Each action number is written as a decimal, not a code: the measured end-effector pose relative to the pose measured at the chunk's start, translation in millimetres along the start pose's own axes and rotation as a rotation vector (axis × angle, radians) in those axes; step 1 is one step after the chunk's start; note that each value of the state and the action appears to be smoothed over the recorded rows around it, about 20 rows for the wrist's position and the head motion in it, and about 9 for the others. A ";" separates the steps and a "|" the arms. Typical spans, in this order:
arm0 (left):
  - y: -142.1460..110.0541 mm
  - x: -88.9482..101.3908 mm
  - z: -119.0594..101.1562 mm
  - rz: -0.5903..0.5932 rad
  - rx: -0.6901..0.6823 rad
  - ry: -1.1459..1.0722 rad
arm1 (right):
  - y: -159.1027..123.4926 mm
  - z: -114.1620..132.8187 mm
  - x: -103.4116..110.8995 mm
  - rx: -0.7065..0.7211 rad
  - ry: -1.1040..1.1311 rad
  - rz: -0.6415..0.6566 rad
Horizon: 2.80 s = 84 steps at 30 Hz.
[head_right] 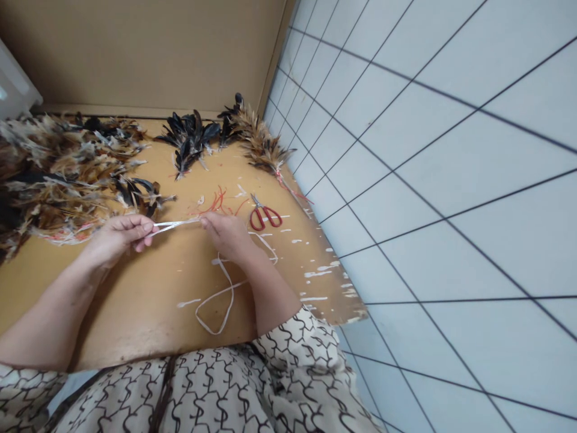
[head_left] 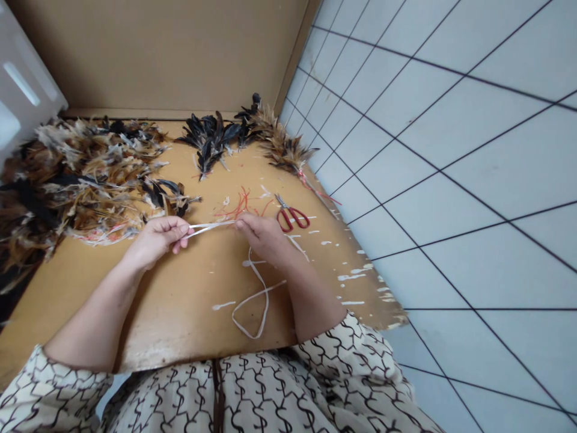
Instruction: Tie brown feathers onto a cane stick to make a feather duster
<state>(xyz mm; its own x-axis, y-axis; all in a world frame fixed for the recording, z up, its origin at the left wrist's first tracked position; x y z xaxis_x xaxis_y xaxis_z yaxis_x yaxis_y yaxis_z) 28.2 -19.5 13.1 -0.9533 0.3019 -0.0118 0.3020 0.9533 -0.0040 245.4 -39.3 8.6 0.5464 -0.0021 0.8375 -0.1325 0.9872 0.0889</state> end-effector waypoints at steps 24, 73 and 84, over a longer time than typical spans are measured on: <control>-2.9 8.7 -1.5 0.017 -0.358 0.627 | 5.1 -6.6 14.9 -0.173 0.412 -0.135; 6.7 -26.6 -23.2 -0.536 -0.301 -0.509 | -6.0 74.9 -62.1 -0.171 1.083 0.636; 11.2 -7.3 -24.8 -0.572 -0.323 -0.628 | 8.2 45.8 -38.9 -0.192 0.907 0.313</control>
<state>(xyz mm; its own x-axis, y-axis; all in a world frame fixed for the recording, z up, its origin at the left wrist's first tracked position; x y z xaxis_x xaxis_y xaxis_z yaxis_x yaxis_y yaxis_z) 38.3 -10.9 38.0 -0.7475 -0.1877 -0.6372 -0.3234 0.9407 0.1023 185.3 -38.4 1.4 0.9488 0.3083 0.0690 -0.2866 0.9317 -0.2231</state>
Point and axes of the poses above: each hand's wrist, its own y-axis towards the middle knuckle, its own x-axis out of the back of the hand, z = x × y, the point moved 1 cm from there along y, towards the middle knuckle, and after that the axes turned 13 degrees about -x, right-handed, at the moved point
